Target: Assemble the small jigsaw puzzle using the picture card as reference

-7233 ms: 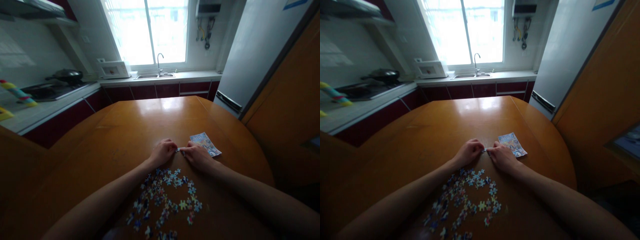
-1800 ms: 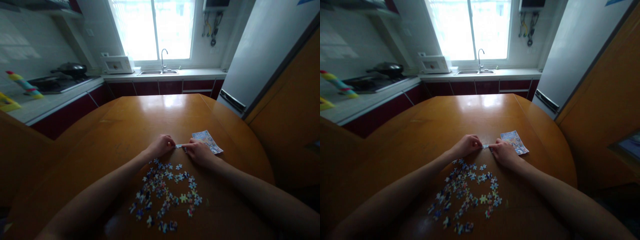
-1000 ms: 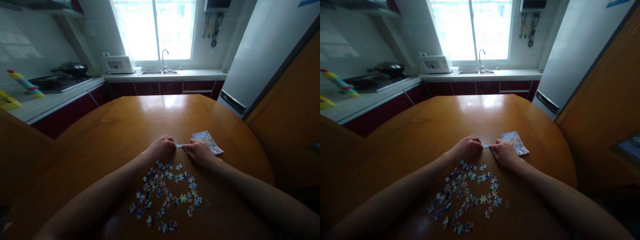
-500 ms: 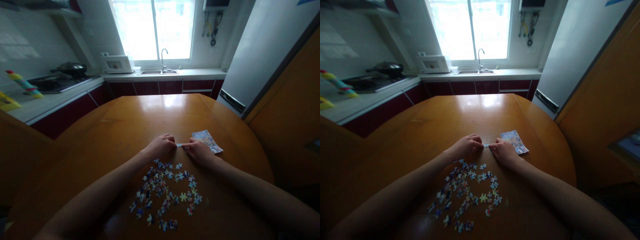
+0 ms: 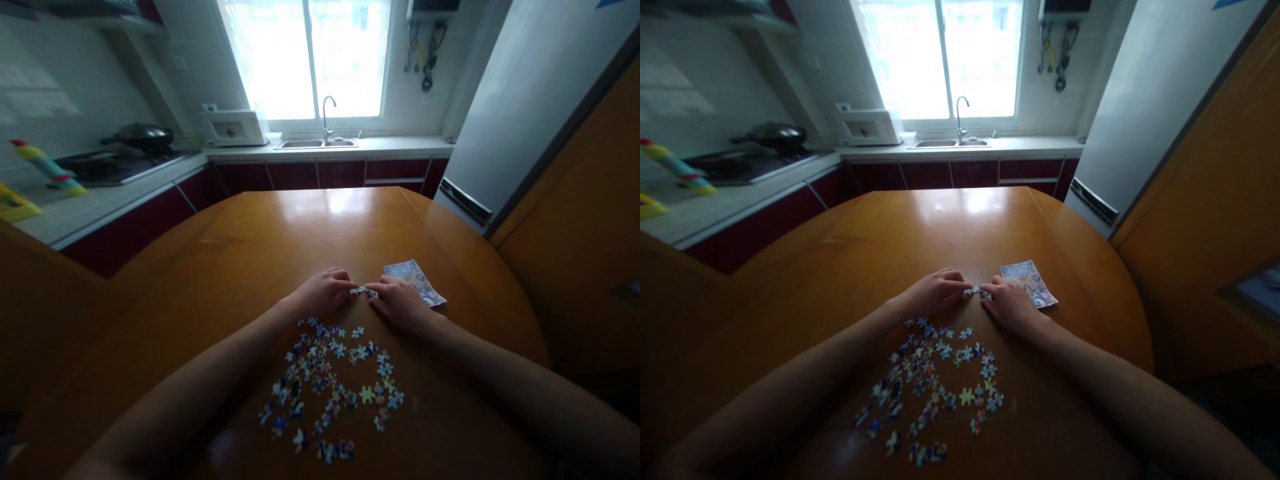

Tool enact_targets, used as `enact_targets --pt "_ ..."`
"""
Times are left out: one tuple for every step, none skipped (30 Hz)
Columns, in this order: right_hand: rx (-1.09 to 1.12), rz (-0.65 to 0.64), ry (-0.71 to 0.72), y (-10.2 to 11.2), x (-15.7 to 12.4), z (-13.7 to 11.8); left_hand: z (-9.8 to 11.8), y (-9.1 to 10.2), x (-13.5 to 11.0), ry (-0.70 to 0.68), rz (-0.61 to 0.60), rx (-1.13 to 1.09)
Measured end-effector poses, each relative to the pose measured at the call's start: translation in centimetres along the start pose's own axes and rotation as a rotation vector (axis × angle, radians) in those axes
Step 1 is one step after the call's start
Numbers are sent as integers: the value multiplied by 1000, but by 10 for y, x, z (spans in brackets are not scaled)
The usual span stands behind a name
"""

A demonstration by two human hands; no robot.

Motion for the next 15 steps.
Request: enact_targets --pt "7 0 -6 0 0 0 0 0 0 -13 -9 28" --pt "11 1 -10 0 0 0 0 0 -1 -26 -16 57" --pt "12 2 -12 0 0 0 0 -1 -1 -34 -20 85" --pt "13 6 -14 -1 0 0 1 -1 -1 -41 -24 108" --pt "13 9 -15 -1 0 0 1 -1 -1 -45 -29 125" --pt "12 11 -16 -1 0 0 2 -1 -1 -47 -35 137" --pt "12 12 -18 -1 0 0 3 0 0 -47 -41 146" --pt "10 15 -23 -1 0 0 5 0 0 -43 -45 151" --pt "8 19 -29 -1 0 0 6 0 0 -38 -47 154" --pt "8 26 -35 -1 0 0 7 0 1 -32 -46 155" --pt "9 32 -38 -1 0 0 8 0 1 -25 -41 156" --pt "11 38 -43 -1 0 0 9 -1 1 -20 -36 160" --pt "12 46 -48 -1 0 0 10 -2 2 -18 -31 166" --pt "10 55 -53 -1 0 0 10 -2 2 -19 -29 174" --pt "4 65 -60 -1 0 0 11 -3 2 -22 -27 186"
Point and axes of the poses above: each hand's wrist, its own x-axis towards the middle knuckle, its own y-axis out of the back of the hand, z = x × y, the point moved 1 cm from there along x, towards the middle knuckle, and after that the axes turned 4 degrees about -y, right-handed, at the moved point
